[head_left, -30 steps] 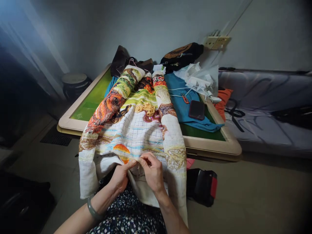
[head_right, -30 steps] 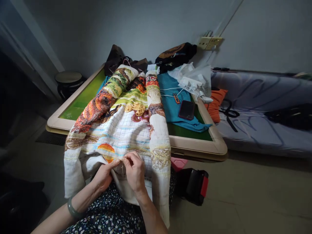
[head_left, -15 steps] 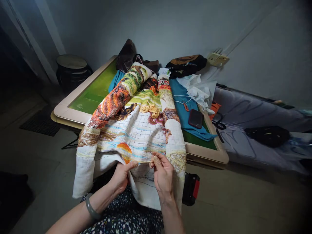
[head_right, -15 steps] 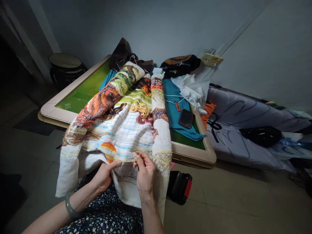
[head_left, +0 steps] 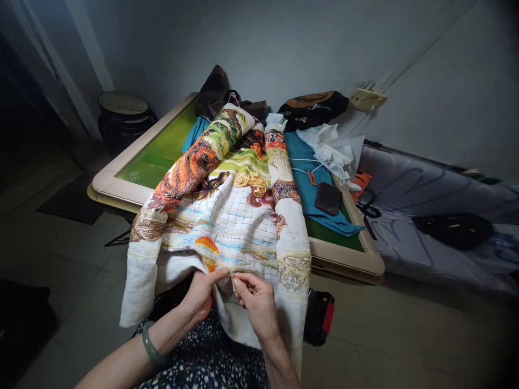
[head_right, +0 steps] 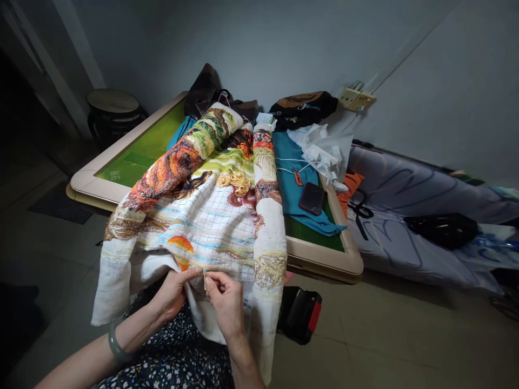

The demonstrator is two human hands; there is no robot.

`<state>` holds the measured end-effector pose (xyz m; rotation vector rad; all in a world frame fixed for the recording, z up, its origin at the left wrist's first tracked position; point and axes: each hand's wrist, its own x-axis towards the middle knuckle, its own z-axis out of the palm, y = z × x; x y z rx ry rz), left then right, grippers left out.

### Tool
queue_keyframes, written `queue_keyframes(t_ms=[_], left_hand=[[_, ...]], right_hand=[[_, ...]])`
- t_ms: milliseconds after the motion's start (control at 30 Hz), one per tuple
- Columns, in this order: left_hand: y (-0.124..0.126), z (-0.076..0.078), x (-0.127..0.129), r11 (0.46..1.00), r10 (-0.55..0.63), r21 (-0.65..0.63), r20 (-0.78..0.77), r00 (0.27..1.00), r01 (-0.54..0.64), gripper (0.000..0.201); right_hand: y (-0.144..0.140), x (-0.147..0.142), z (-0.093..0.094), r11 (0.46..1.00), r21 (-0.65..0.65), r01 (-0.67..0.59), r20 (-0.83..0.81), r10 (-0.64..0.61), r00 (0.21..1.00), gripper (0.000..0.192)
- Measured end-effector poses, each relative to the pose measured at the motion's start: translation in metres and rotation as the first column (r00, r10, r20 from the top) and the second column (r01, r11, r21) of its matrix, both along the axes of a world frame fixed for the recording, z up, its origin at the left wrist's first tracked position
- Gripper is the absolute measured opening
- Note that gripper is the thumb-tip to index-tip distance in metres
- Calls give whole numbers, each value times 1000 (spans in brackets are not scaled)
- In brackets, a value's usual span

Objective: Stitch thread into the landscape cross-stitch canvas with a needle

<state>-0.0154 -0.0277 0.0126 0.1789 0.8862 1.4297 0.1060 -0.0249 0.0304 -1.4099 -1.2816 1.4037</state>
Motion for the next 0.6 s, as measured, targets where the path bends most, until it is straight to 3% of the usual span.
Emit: queue_keyframes(t_ms=[600], left_hand=[[-1,2,-1,1000,-20,12,-28,999,20,47]], right_hand=[[2,2,2,997,64,-45,64,41,997,18]])
